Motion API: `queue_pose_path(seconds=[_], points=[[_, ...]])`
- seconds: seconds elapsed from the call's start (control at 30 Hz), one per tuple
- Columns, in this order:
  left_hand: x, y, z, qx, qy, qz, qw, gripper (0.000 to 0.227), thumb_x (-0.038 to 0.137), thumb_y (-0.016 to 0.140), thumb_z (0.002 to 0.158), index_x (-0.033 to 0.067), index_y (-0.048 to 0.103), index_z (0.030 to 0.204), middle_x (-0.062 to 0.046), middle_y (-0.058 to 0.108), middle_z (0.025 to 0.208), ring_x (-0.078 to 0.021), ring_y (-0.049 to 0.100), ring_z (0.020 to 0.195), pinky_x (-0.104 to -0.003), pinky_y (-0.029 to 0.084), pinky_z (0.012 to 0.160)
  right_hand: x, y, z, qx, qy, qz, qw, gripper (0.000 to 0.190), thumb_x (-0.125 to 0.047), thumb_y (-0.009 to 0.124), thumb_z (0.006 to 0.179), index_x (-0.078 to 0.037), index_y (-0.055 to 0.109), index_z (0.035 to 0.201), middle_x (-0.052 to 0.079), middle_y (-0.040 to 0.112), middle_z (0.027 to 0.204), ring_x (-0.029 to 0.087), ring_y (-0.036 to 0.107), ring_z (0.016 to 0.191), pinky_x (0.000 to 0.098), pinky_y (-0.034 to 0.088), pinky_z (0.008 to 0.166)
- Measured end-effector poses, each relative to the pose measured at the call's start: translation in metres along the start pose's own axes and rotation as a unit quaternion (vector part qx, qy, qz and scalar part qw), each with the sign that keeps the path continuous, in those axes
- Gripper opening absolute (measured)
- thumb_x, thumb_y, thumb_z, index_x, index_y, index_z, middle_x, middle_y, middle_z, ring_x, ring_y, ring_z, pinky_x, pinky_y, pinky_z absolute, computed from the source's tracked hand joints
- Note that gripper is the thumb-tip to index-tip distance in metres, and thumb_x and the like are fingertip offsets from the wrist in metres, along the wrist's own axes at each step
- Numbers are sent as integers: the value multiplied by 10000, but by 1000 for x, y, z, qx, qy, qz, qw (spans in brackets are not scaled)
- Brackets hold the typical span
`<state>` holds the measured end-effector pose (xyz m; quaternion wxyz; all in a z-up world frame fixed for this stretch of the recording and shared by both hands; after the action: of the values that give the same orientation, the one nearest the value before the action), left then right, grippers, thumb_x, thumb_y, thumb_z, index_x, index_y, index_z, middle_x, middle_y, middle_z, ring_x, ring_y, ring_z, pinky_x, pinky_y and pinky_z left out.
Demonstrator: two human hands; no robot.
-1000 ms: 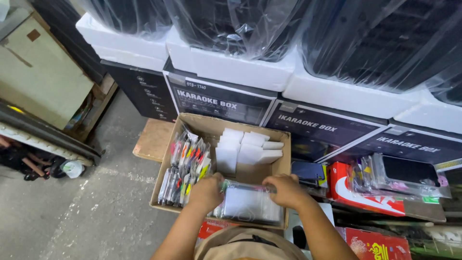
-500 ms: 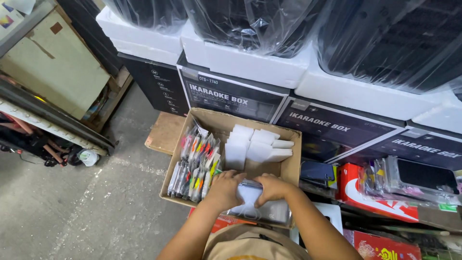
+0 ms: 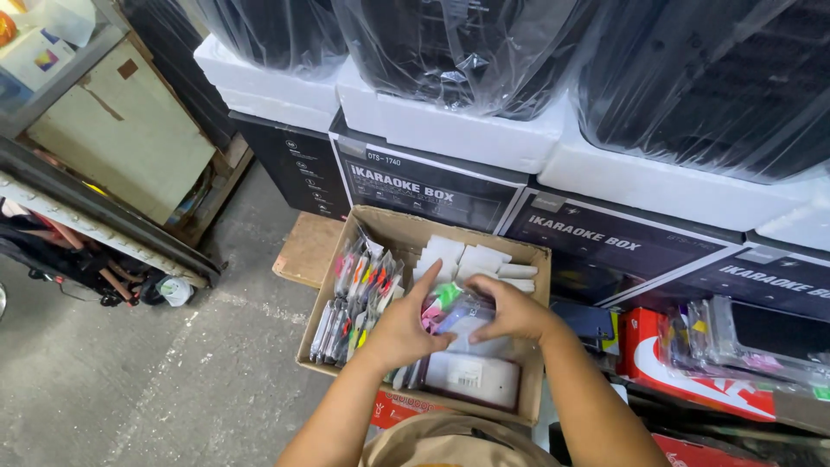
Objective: Packing various phone cases into individual plastic sleeves and retail packaging.
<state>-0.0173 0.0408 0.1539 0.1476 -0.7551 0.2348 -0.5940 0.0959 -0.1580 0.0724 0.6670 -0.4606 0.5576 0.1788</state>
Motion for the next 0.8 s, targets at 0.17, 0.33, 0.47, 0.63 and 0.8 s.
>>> queue_pose_path(seconds=[0.17, 0.33, 0.47, 0.63, 0.8], points=[[2, -9, 8, 229, 132, 130, 956, 981, 126, 831, 655, 197, 420, 1543, -161, 686, 1234, -333, 655, 1134, -421, 528, 974, -57, 12, 21, 293, -101, -220, 925, 859, -116, 933, 558, -121, 559, 1331, 179, 578, 1352, 345, 551, 1290, 434, 453, 1074], [-28, -9, 11, 421, 259, 193, 847, 923, 73, 817, 605, 112, 469, 1459, -179, 629, 1339, -367, 594, 1250, -468, 476, 1051, -48, 47, 50, 329, -77, -143, 930, 949, 11, 824, 699, -110, 382, 1530, 226, 437, 1503, 401, 457, 1411, 443, 405, 1158], [-59, -4, 23, 403, 163, 189, 880, 1003, 77, 845, 626, 55, 376, 1513, -230, 537, 1354, -436, 534, 1239, -514, 438, 1038, -15, 76, 82, 256, -95, -61, 960, 1048, 81, 770, 727, -109, 225, 1601, 246, 334, 1601, 405, 369, 1480, 445, 361, 1181], [-56, -14, 31, 391, 85, 172, 900, 1114, 22, 797, 596, 28, 232, 1557, -289, 478, 1370, -489, 507, 1240, -530, 430, 1028, 21, 90, 116, 164, -10, 221, 961, 1128, 119, 627, 647, -161, 127, 1619, 175, 253, 1666, 323, 436, 1456, 395, 424, 1124], [-42, -36, 40, 349, 56, 221, 909, 1065, 60, 806, 679, 113, 264, 1595, -293, 500, 1324, -458, 593, 1133, -493, 527, 922, 63, 79, 145, 141, 24, 28, 989, 1017, -32, 800, 722, -93, 283, 1595, 224, 474, 1550, 315, 447, 1446, 370, 377, 1147]])
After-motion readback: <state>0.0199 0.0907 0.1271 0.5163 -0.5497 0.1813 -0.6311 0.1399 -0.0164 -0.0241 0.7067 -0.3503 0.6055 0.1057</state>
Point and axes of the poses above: each hand's wrist, its own z-axis towards the middle knuckle, its own y-axis out of the palm, x = y × z, the point moved 3 cm from there along z, towards the middle knuckle
